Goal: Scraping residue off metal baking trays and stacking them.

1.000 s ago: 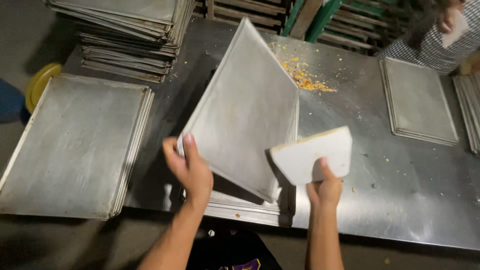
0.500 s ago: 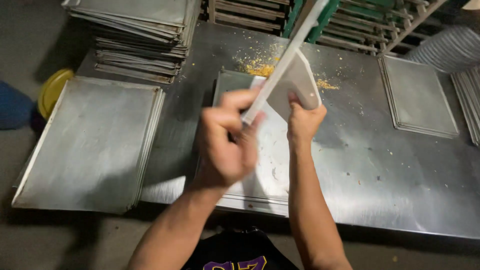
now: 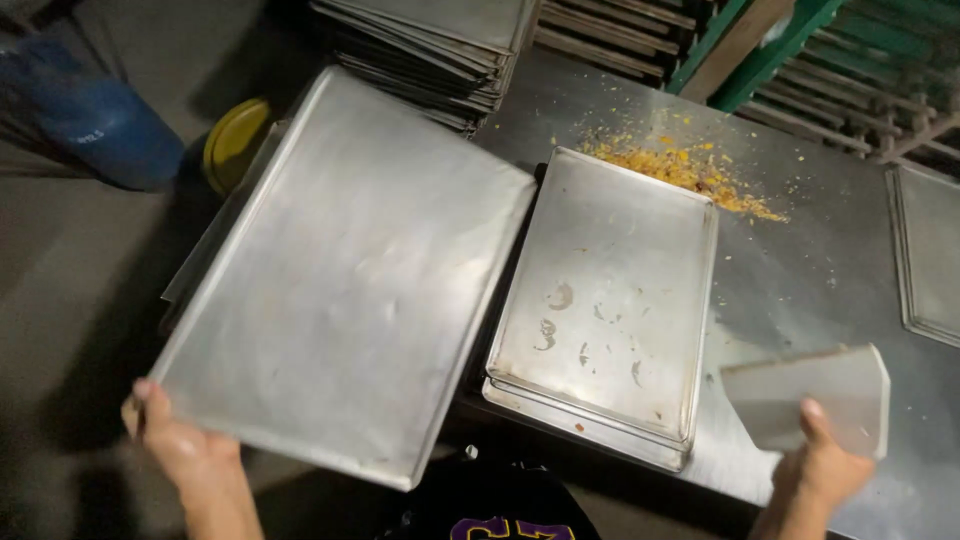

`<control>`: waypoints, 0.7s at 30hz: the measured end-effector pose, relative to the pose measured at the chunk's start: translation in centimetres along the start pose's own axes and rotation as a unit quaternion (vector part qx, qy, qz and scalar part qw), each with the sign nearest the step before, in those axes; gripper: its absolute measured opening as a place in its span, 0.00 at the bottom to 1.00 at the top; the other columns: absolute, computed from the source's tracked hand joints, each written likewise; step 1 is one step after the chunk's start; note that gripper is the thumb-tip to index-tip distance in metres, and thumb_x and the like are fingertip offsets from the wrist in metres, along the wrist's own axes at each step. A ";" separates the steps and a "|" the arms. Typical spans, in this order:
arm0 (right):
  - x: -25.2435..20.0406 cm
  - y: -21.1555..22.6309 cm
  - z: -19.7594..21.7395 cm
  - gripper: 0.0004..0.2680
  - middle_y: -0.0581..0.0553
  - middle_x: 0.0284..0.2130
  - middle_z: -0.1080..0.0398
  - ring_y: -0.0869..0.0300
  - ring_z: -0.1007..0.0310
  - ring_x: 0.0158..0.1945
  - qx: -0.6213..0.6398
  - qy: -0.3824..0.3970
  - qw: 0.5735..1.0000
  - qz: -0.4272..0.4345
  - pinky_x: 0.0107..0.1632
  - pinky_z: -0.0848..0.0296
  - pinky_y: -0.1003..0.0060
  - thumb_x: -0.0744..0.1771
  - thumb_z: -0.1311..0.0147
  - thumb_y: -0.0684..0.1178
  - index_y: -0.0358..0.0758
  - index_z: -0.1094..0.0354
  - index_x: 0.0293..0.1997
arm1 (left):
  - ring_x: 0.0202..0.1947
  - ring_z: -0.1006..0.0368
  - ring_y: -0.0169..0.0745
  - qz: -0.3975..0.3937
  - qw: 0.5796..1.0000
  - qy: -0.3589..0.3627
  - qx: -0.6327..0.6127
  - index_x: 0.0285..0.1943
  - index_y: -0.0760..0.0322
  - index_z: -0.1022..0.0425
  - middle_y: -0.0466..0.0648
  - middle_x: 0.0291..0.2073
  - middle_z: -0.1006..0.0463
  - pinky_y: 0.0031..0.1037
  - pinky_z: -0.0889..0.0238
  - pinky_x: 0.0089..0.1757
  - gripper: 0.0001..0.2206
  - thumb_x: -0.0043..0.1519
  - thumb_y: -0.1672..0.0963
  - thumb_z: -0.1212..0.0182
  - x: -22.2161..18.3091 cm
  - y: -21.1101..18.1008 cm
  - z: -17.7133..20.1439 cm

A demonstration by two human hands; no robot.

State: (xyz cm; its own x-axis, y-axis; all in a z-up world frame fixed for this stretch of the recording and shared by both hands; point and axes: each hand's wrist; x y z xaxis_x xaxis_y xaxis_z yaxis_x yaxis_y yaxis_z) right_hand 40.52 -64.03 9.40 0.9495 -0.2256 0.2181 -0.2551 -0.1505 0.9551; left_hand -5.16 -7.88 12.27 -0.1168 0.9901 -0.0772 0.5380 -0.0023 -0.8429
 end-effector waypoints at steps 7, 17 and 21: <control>-5.2 3.7 -1.3 0.21 0.40 0.56 0.27 0.54 0.23 0.57 0.005 -0.031 0.999 0.002 0.64 0.25 0.58 0.64 0.39 0.29 0.29 0.33 0.65 | 0.65 0.29 0.58 0.138 0.949 -0.236 0.158 0.69 0.65 0.41 0.58 0.66 0.31 0.59 0.39 0.57 0.22 0.70 0.51 0.48 8.4 8.3 15.0; -12.3 3.1 -8.7 0.12 0.37 0.44 0.24 0.57 0.23 0.46 -0.165 0.062 0.984 -0.038 0.54 0.25 0.63 0.64 0.38 0.33 0.23 0.28 0.52 | 0.68 0.37 0.51 0.142 0.945 -0.222 0.191 0.63 0.57 0.43 0.51 0.66 0.34 0.53 0.46 0.63 0.18 0.69 0.51 0.45 21.4 15.0 9.4; -15.6 6.8 -11.8 0.13 0.34 0.42 0.24 0.60 0.29 0.42 -0.335 0.130 0.933 -0.013 0.45 0.30 0.66 0.67 0.42 0.34 0.30 0.26 0.58 | 0.62 0.28 0.49 0.139 0.933 -0.240 0.230 0.60 0.61 0.45 0.54 0.57 0.30 0.46 0.34 0.60 0.19 0.69 0.51 0.42 24.3 16.5 8.5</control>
State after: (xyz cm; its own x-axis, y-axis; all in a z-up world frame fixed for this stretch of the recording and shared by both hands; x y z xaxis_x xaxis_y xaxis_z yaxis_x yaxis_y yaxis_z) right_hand 26.09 -50.16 14.88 0.9882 0.0233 0.1513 -0.1424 0.5029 0.8525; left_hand -6.17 14.93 -8.07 -0.4457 0.7667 -0.4622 0.1998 -0.4181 -0.8862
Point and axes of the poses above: each hand's wrist, its own x-axis towards the middle knuckle, its own z-axis out of the back of the hand, y = z × x
